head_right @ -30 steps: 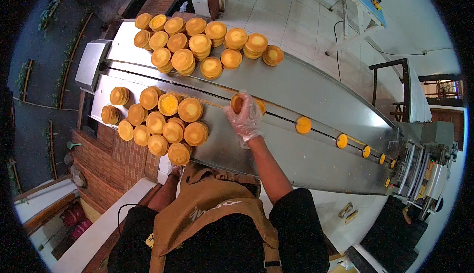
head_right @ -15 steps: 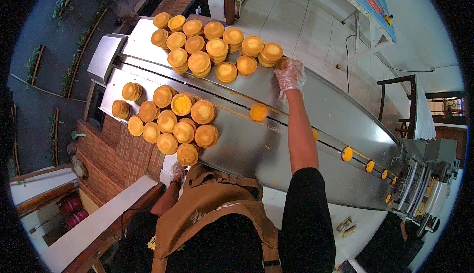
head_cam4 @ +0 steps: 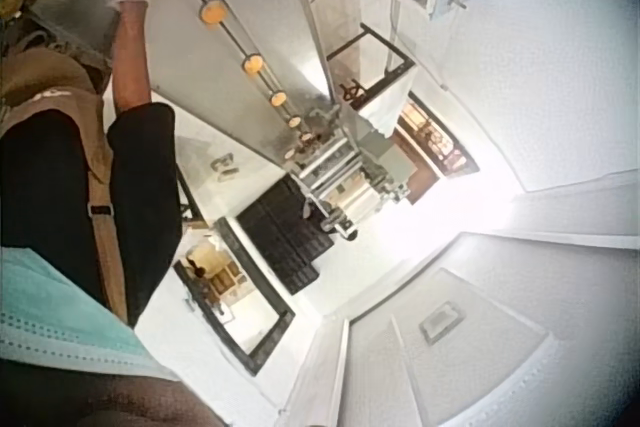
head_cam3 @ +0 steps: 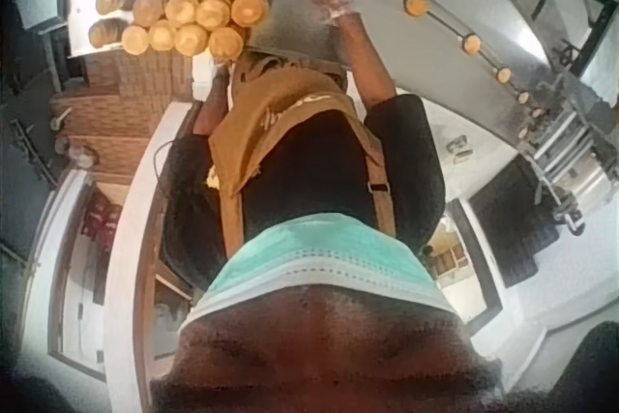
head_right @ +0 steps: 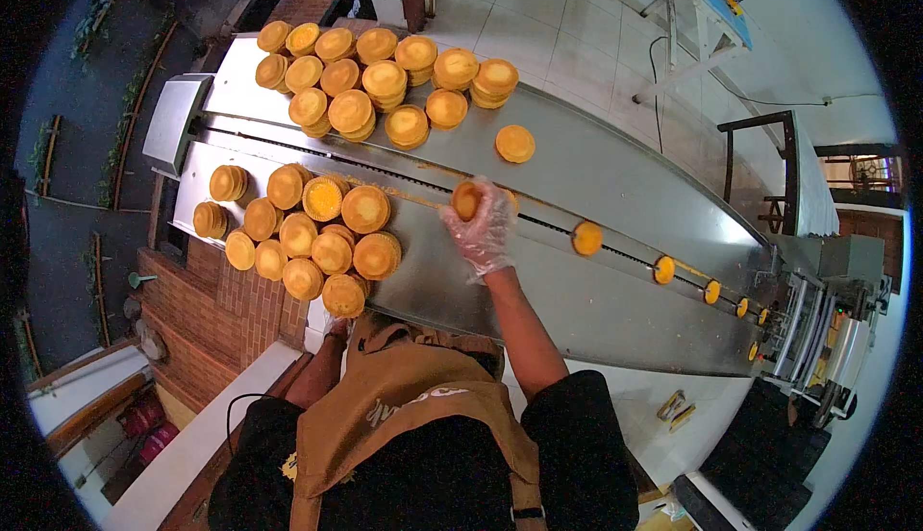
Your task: Organizing and placing round yellow pastries onto a conveyor belt system.
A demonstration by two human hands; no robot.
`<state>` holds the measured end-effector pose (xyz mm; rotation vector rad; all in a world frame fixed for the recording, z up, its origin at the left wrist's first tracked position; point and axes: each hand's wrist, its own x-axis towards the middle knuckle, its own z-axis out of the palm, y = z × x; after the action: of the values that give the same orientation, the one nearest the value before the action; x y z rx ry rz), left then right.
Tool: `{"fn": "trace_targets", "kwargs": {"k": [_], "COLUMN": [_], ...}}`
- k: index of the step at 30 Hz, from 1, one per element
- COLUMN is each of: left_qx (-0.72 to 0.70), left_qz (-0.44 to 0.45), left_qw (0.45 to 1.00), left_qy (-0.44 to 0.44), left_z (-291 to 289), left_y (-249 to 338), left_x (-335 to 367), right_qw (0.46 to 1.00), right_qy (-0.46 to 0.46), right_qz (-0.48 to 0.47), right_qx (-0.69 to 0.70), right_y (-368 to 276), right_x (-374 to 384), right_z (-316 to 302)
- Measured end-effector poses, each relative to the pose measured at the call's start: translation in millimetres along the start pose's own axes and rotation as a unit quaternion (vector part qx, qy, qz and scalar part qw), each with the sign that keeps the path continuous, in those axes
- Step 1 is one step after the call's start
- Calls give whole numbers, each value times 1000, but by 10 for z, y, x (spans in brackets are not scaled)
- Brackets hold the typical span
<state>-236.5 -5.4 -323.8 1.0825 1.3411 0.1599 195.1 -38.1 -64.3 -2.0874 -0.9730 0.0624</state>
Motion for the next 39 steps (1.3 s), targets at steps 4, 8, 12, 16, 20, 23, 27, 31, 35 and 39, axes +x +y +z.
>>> {"fn": "trace_targets", "kwargs": {"k": [4, 8, 12, 16, 20, 23, 27, 31, 35, 39], "left_qx": [-18, -43, -62, -94, -55, -71, 157, 235, 111, -109], "left_qz": [18, 25, 27, -105, -158, -109, 88, 120, 78, -183], "left_qw": [1000, 998, 996, 986, 979, 988, 984, 965, 990, 973], "left_qy": [14, 44, 55, 94, 118, 85, 10, 0, 32, 90], "left_z": [-16, -81, -61, -37, 49, 98, 70, 68, 93, 232], "left_y": [135, 190, 266, 367, 462, 461, 292, 272, 325, 572], "left_x": [88, 54, -96, -233, -264, -202, -129, -61, -145, -252], "right_qw": [967, 979, 959, 963, 987, 990, 991, 972, 976, 929], "right_qy": [-89, -14, -48, -102, -102, -103, -106, -115, -124, -285], "right_qz": [152, 201, 149, 174, 20, 5, 32, 107, -175, -228], "right_qx": [183, -22, -234, -180, -126, -94, 69, 176, 34, 64], "right_y": [284, 1032, 360, 253, 317, 26, -211, -69, -725, -1147], "right_x": [180, 657, 1046, 915, 281, 167, 248, 301, 51, -197], "right_z": [216, 121, -232, -173, -83, -118, 175, 294, -26, -58]}}
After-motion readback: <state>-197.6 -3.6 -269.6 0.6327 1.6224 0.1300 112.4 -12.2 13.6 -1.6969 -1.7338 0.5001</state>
